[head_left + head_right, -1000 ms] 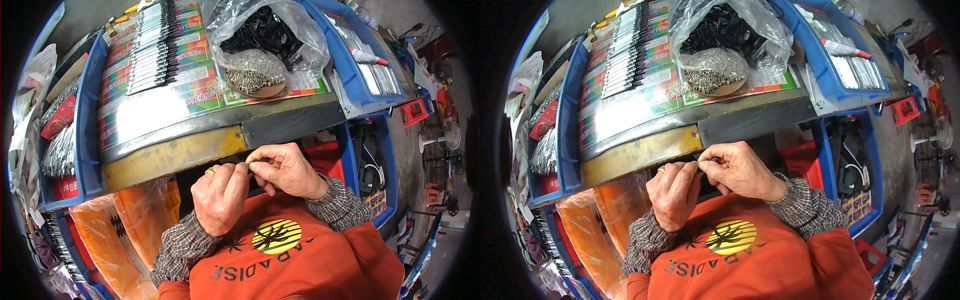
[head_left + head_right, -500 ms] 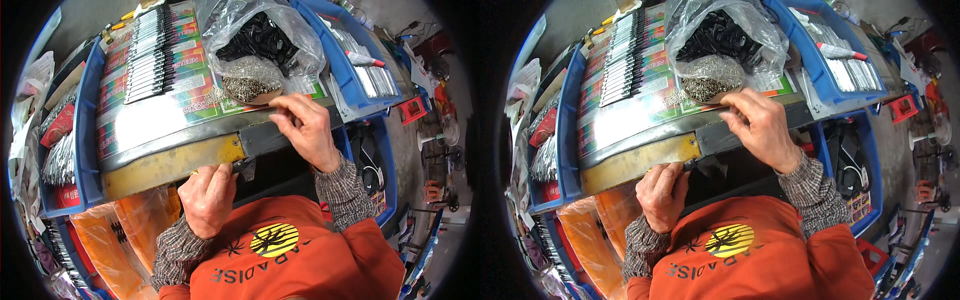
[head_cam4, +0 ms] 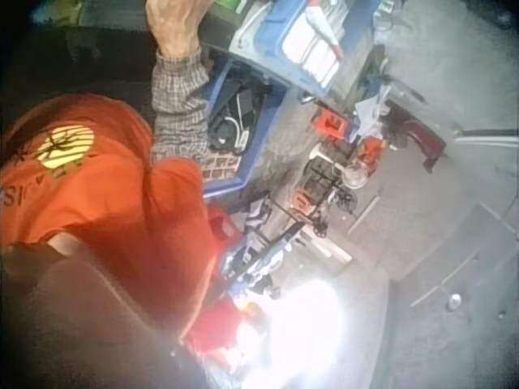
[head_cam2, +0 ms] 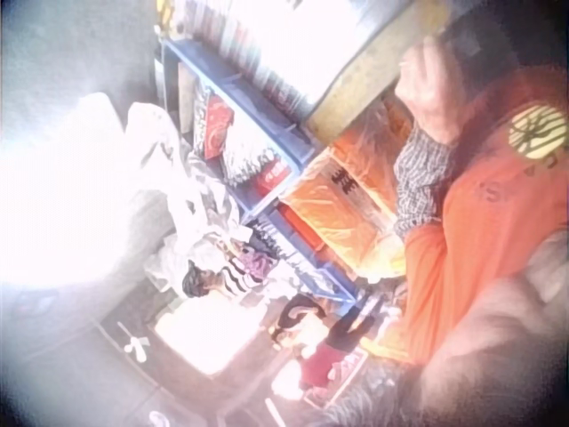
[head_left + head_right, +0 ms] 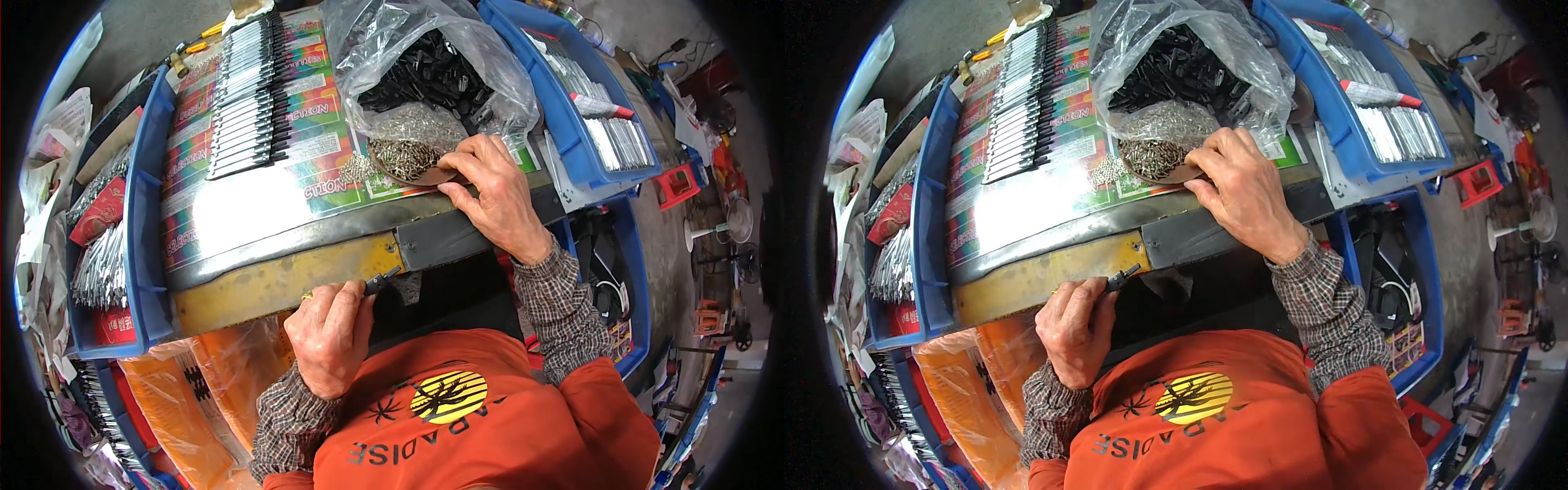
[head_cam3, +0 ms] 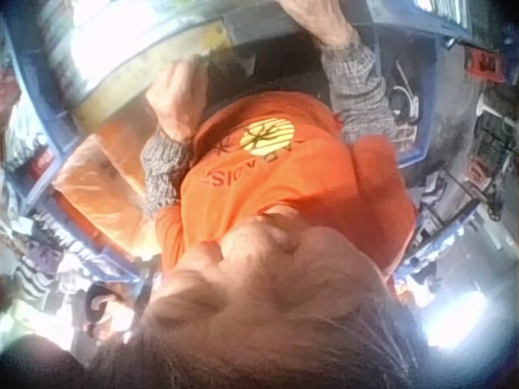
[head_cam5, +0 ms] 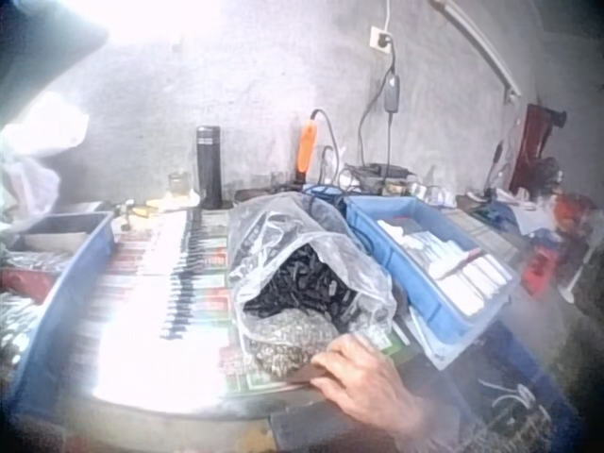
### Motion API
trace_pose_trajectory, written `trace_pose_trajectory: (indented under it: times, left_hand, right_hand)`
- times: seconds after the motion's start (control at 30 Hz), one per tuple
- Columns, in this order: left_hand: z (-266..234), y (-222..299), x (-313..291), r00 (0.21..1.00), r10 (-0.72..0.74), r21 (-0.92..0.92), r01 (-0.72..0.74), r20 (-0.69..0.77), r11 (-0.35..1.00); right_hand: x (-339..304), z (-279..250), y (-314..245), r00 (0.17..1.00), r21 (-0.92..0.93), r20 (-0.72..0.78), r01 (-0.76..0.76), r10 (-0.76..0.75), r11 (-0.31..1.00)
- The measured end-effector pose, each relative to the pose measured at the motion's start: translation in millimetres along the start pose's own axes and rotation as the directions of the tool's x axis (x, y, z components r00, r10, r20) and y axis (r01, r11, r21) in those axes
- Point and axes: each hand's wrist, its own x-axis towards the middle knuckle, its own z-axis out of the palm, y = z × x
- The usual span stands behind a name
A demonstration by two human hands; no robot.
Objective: The person assembles small components by fitting plastic and metal pieces together by hand and arranges the assembled items in rows on the workbench.
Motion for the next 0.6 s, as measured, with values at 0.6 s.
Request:
trace_pose_trajectory:
  times: [0.6]
  left_hand:
    - [1,7,-1,1.0,-0.017,-0.05,0.016,-0.026,0.999]
  right_hand:
    - [10,-8,13,0.996,0.249,0.086,-0.02,-0.001,0.968]
